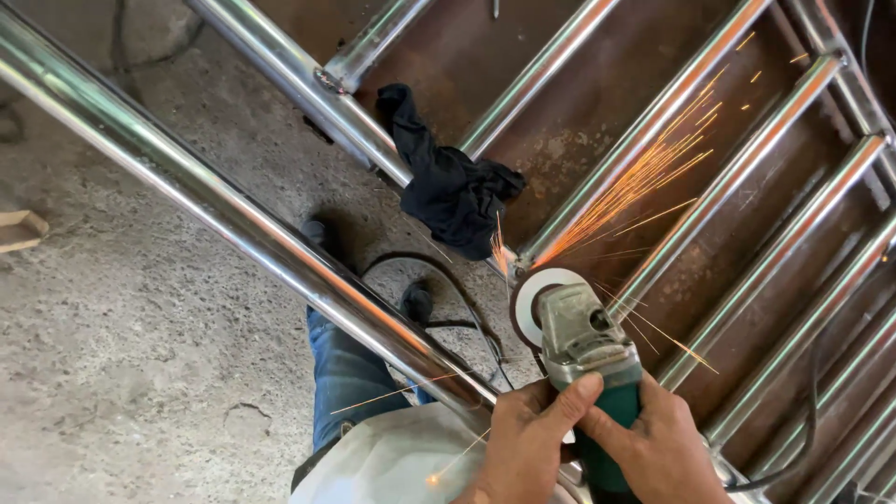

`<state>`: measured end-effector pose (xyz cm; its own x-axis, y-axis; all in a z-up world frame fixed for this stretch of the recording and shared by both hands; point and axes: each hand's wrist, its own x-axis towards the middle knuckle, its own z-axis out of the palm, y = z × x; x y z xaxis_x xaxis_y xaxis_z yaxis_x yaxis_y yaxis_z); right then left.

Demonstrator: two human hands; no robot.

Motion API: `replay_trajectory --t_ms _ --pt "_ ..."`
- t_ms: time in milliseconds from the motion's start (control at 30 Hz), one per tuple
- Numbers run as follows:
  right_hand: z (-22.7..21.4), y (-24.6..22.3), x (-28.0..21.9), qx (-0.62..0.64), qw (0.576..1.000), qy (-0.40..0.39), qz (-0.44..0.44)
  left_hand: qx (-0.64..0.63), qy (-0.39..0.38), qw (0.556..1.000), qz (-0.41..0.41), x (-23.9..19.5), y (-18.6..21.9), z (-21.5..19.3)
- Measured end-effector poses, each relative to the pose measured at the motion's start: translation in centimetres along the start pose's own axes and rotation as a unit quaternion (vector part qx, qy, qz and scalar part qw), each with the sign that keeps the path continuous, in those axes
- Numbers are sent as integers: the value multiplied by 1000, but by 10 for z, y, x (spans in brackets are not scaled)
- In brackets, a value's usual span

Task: Welding and grinding metal bars to construct a metal railing.

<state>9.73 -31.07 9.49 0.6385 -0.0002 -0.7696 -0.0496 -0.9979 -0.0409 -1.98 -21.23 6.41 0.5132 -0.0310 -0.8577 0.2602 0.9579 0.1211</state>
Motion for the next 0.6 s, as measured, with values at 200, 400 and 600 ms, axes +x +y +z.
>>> replay_trajectory --t_ms 200,400,600 --pt "-3 -18 -11 4 1000 -4 -18 -47 -5 999 1 -6 7 2" --pt "1 -11 -8 -17 1000 19 0 -38 -28 999 -16 2 -3 -7" --pt "3 -9 -8 -25 1000 15 -11 -52 -30 998 -24 4 -5 -10"
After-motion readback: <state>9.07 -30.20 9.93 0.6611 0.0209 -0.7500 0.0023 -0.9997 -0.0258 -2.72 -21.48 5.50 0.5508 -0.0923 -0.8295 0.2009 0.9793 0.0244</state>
